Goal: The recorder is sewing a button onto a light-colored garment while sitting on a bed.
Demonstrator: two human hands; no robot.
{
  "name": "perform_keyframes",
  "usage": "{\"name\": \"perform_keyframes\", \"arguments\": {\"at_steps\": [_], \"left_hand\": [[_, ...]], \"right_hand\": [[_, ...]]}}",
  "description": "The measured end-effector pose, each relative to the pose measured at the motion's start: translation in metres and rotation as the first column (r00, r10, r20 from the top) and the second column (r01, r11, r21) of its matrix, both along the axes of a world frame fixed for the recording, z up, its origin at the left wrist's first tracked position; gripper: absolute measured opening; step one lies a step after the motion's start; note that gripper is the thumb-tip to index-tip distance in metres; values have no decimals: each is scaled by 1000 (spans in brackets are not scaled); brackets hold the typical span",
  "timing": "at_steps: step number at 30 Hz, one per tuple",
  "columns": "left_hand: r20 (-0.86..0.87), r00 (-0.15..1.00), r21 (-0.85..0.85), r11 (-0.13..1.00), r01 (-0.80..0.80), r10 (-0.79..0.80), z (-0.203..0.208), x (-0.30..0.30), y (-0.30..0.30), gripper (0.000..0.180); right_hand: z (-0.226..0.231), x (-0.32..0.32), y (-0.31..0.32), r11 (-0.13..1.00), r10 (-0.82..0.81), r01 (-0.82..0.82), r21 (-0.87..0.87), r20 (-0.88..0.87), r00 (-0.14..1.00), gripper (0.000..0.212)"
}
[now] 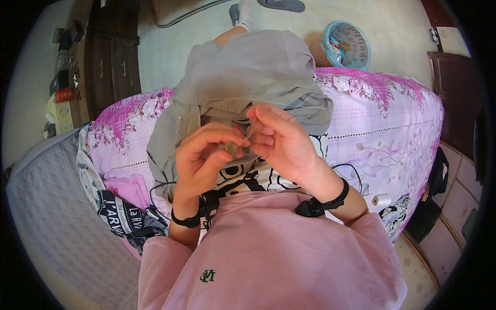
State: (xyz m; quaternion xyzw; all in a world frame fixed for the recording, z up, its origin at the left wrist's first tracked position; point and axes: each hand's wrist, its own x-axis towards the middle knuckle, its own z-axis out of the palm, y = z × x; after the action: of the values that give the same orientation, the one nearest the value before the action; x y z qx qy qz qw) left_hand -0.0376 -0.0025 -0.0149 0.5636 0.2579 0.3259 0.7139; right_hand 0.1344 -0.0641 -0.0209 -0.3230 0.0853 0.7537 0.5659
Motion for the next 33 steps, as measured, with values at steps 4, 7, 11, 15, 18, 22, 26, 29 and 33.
{"name": "perform_keyframes", "arguments": {"at_steps": [4, 7, 11, 15, 18, 22, 26, 29, 33], "left_hand": [[-2, 998, 1, 998, -59, 59, -2, 0, 1, 30], [-31, 995, -23, 995, -95, 95, -2, -1, 1, 30], [-38, 995, -42, 995, -90, 88, -2, 0, -1, 30], [-25, 996, -21, 996, -92, 91, -3, -1, -1, 28], [-44, 990, -69, 988, -139, 136, -1, 0, -1, 25], [-107, 980, 48, 985, -163, 168, -2, -1, 0, 21], [-147, 971, 212, 965, -156, 189, -5, 3, 1, 17], [-217, 962, 300, 949, -94, 164, -5, 1, 3, 32], [-233, 955, 304, 946, -109, 185, -2, 3, 2, 33]], "right_hand": [[1, -2, -2, 990, -131, 118, 78, 184, 974, 18], [3, -7, -3, 971, -230, 165, 171, 498, 836, 16], [-2, -5, -4, 933, -309, 120, 340, 585, 749, 13], [2, -3, -4, 912, -349, 118, 394, 589, 729, 12], [4, -2, -4, 900, -393, 15, 436, 797, 459, 10], [16, 6, -6, 903, -415, -216, 371, 883, -220, 10], [17, 4, -6, 859, -474, -182, 478, 878, 68, 13], [15, 3, -6, 848, -462, -182, 497, 863, 205, 16], [14, 4, -6, 845, -503, -81, 529, 836, 218, 17]]}}
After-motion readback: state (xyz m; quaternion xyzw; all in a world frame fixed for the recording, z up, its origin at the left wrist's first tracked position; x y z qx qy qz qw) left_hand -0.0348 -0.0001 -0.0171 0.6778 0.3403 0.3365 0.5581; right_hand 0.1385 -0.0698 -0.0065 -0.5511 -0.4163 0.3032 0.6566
